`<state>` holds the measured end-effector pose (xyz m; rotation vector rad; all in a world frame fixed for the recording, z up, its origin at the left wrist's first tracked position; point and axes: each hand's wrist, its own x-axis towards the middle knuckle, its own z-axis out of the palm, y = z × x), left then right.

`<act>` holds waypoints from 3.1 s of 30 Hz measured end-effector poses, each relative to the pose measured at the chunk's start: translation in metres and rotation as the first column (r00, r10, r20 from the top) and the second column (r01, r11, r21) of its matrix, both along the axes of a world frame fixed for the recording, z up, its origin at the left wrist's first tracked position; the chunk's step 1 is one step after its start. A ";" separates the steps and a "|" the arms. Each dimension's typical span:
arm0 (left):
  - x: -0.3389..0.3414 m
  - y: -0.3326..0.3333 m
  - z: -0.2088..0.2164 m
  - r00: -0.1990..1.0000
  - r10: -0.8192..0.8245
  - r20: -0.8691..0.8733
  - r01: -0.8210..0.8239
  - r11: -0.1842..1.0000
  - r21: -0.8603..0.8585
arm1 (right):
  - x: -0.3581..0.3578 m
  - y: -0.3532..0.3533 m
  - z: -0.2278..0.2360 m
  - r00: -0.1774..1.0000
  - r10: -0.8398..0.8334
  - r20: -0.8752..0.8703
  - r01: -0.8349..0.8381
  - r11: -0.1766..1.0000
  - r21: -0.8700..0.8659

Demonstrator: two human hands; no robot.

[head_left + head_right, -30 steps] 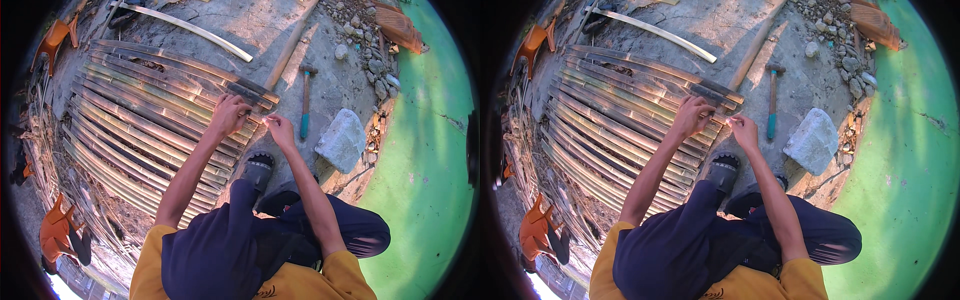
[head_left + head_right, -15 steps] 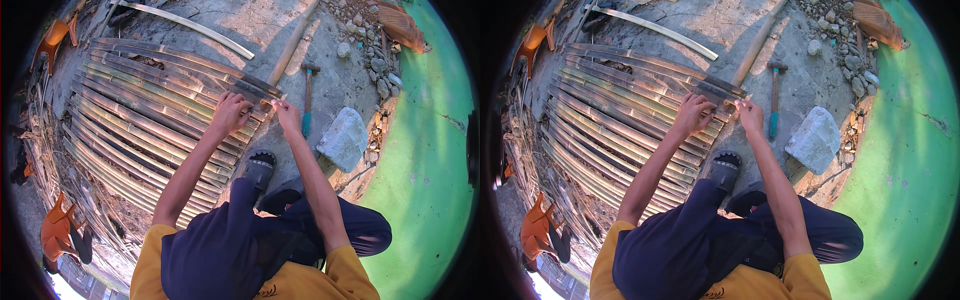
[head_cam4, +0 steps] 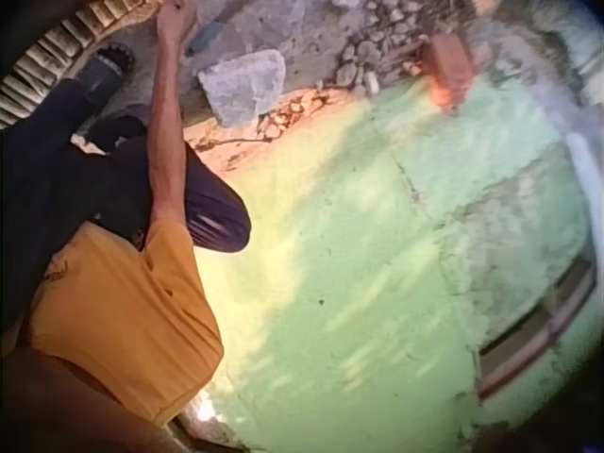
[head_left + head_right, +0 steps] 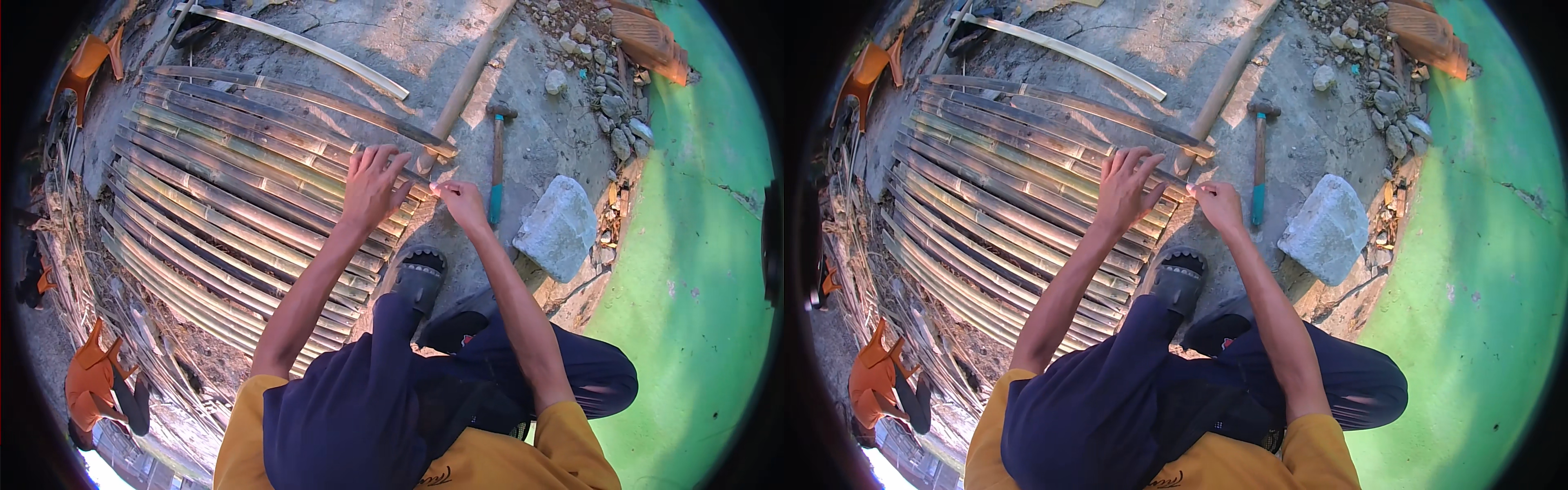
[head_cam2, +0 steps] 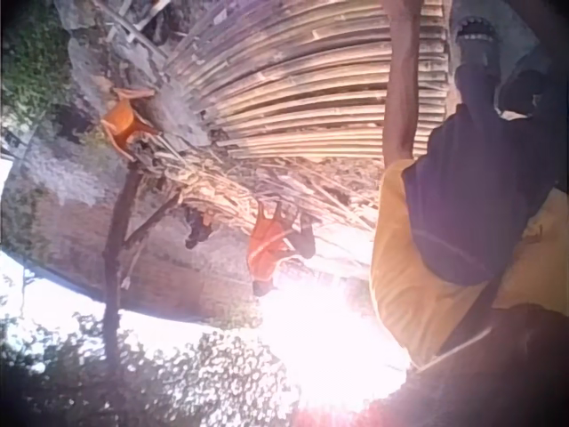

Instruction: The person aligns bamboo strips on the ground and secures a horizontal bamboo piece across them using a hammer and nails.

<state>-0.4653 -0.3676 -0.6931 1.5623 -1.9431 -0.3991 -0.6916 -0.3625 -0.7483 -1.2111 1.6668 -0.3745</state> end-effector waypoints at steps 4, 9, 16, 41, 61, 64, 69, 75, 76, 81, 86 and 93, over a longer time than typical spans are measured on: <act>0.024 -0.005 -0.035 0.983 -0.153 0.097 0.141 0.982 0.124 | 0.026 -0.018 0.043 0.889 0.203 -0.411 -0.210 0.977 0.029; 0.017 -0.008 -0.051 0.988 -0.148 0.051 0.136 0.970 0.200 | 0.042 -0.028 0.049 0.893 0.244 -0.379 -0.344 0.913 -0.222; 0.011 -0.011 -0.056 0.992 -0.115 0.055 0.101 0.972 0.212 | 0.051 -0.039 0.045 0.804 0.298 -0.515 -0.471 0.847 -0.246; 0.006 -0.012 -0.051 0.990 -0.139 0.022 0.126 0.943 0.307 | 0.053 -0.052 0.035 0.704 0.473 -0.530 -0.625 0.766 -0.146; 0.007 -0.011 -0.064 0.983 -0.167 0.074 0.149 0.966 0.211 | 0.048 -0.087 0.021 0.436 0.761 -0.480 -0.887 0.453 -0.088; 0.003 -0.014 -0.062 0.982 -0.168 0.084 0.145 0.963 0.229 | 0.046 -0.089 0.021 0.378 0.769 -0.516 -0.918 0.382 -0.103; -0.002 -0.014 -0.065 0.989 -0.096 0.113 0.047 0.925 0.376 | 0.045 -0.086 0.024 0.560 0.701 -0.442 -0.813 0.568 -0.128; -0.018 -0.057 -0.041 0.990 -0.133 0.047 0.048 0.629 0.776 | 0.035 -0.065 0.030 0.752 0.547 -0.367 -0.607 0.792 -0.065; -0.020 -0.060 -0.039 0.990 -0.135 0.047 0.049 0.629 0.776 | 0.039 -0.065 0.033 0.753 0.545 -0.367 -0.606 0.793 -0.065; -0.022 -0.068 -0.043 0.987 -0.135 0.088 0.003 0.561 0.828 | 0.051 -0.074 0.050 0.625 0.603 -0.496 -0.672 0.739 0.053; -0.023 -0.071 -0.050 0.992 -0.120 0.033 0.039 0.548 0.835 | 0.042 -0.069 0.048 0.656 0.581 -0.481 -0.693 0.717 -0.078; -0.029 -0.068 -0.045 0.991 -0.123 0.049 0.030 0.569 0.822 | 0.043 -0.062 0.048 0.566 0.550 -0.614 -0.781 0.597 -0.185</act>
